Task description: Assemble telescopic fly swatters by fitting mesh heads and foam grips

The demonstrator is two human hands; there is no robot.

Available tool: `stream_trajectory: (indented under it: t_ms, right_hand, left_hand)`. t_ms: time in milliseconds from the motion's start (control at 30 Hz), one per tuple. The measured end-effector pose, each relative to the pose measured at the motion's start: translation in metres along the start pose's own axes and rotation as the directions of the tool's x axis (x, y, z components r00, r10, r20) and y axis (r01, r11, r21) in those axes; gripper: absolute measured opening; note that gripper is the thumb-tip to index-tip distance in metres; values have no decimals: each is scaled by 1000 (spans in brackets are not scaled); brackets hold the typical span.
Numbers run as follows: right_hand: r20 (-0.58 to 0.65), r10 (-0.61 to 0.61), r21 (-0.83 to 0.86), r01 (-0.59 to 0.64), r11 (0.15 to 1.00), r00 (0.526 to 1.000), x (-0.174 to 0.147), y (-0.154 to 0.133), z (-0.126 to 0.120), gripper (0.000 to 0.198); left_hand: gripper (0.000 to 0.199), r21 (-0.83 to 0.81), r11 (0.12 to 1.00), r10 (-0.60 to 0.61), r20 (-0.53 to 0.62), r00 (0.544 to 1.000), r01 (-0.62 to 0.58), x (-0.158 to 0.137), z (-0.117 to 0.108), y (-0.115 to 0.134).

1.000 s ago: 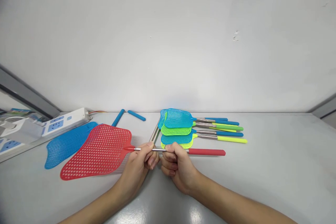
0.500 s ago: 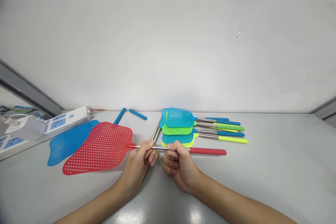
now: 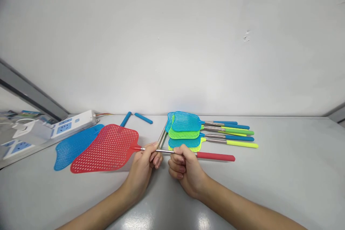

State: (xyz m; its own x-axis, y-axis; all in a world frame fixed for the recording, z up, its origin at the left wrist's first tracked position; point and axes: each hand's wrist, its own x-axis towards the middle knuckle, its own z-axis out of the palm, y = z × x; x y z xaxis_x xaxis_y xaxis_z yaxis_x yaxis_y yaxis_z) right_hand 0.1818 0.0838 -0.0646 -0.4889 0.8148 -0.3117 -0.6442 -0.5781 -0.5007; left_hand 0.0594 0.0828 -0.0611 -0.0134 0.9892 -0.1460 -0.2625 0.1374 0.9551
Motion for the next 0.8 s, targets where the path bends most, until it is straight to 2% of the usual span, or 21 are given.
stream_trajectory:
  t_ms: [133, 433, 800]
  right_hand:
    - [-9, 0, 2, 0, 1000, 1000, 0, 1, 1, 31]
    - [6, -16, -8, 16, 1000, 1000, 1, 0, 2, 31]
    - [-4, -25, -44, 25, 999, 1000, -1, 0, 4, 31]
  left_hand:
    - [37, 21, 1000, 1, -18, 1000, -1, 1, 1, 2]
    - [40, -42, 996, -82, -81, 993, 79, 0, 5, 7]
    - [44, 11, 999, -48, -143, 989, 50, 0, 1, 9]
